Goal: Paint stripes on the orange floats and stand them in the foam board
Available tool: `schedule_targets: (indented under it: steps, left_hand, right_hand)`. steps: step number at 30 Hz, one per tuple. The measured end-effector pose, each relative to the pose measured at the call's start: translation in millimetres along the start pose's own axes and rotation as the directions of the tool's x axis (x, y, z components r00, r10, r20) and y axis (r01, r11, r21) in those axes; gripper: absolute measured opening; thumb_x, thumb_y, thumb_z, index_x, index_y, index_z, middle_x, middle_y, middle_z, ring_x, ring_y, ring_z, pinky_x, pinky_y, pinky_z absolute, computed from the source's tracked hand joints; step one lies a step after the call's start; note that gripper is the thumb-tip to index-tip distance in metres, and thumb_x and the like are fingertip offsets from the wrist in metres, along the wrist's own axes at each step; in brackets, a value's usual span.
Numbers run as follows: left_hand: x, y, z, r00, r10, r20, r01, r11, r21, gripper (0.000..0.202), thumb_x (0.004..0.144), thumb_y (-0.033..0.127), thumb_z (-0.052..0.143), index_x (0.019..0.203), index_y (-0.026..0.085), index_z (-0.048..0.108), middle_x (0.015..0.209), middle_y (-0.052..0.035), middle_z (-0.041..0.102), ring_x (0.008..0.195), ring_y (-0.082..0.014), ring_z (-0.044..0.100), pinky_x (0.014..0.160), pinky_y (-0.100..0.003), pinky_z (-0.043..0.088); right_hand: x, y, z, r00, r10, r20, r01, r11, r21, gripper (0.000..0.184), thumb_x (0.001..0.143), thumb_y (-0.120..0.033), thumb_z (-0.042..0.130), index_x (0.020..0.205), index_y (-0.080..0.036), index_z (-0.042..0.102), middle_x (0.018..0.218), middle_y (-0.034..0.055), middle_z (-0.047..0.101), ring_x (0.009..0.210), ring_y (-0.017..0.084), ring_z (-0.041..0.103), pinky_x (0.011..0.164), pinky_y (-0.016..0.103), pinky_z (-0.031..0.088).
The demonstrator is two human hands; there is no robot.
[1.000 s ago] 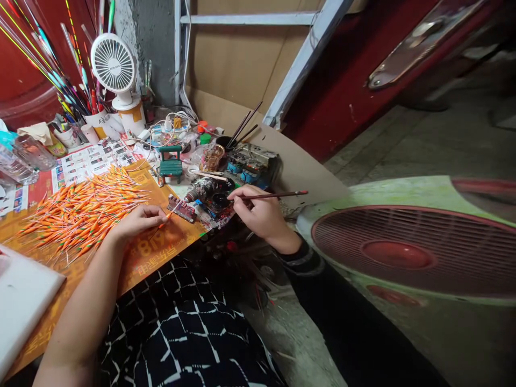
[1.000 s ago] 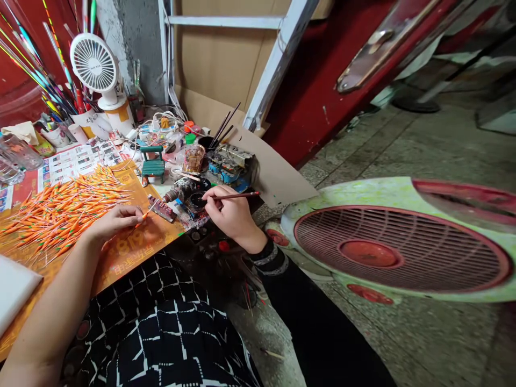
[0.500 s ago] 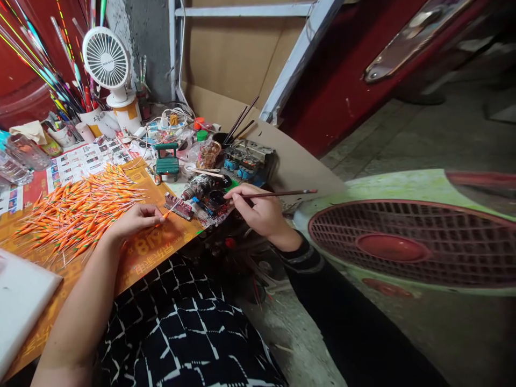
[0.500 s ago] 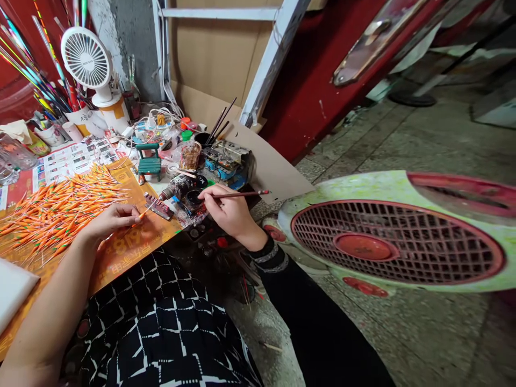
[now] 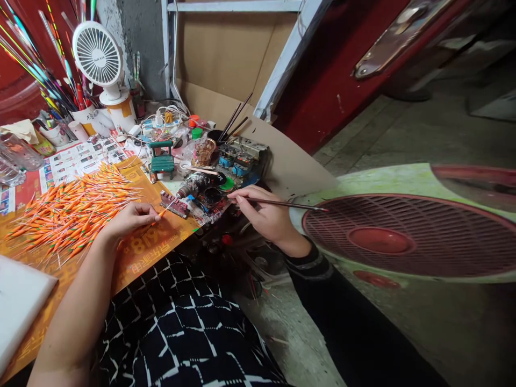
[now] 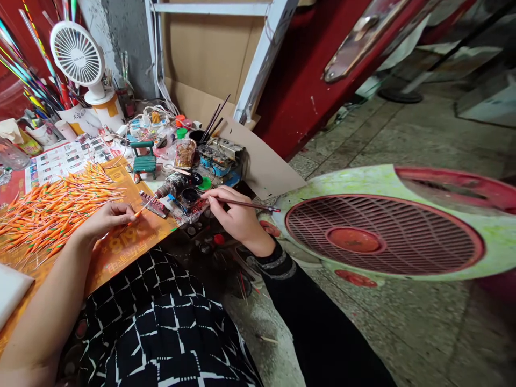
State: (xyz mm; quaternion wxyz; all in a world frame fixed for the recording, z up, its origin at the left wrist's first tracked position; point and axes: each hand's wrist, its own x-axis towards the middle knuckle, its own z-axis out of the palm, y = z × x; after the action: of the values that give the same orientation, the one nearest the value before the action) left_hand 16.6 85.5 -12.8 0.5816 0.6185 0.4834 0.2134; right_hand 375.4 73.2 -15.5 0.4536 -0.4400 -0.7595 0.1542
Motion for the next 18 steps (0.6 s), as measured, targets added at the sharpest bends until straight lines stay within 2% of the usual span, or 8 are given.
schedule_targets:
  steps: [8, 18]
  left_hand:
    - [-0.4, 0.1, 0.2, 1.000, -0.007, -0.009, 0.007, 1.000, 0.007, 0.037, 0.080, 0.048, 0.076, 0.077, 0.012, 0.067, 0.062, 0.0025, 0.050, 0.054, -0.0057, 0.035, 0.051, -0.022, 0.021]
    - [-1.2, 5.4, 2.6, 1.000, 0.002, -0.007, -0.002, 1.000, 0.009, 0.039, 0.079, 0.051, 0.075, 0.074, 0.013, 0.065, 0.061, 0.0023, 0.052, 0.052, -0.0057, 0.037, 0.050, -0.021, 0.024]
  right_hand:
    - [-5.4, 1.5, -7.5, 0.989, 0.143, -0.022, -0.142, 0.988, 0.069, 0.024, 0.098, -0.036, 0.054, 0.095, -0.025, 0.074, 0.091, 0.0049, 0.075, 0.084, 0.022, 0.071, 0.075, 0.035, 0.058]
    - [-4.8, 2.3, -11.0, 0.969, 0.243, -0.038, -0.234, 0.959, 0.162, 0.026, 0.095, -0.043, 0.059, 0.091, -0.022, 0.074, 0.086, 0.0049, 0.074, 0.075, 0.019, 0.069, 0.068, 0.032, 0.057]
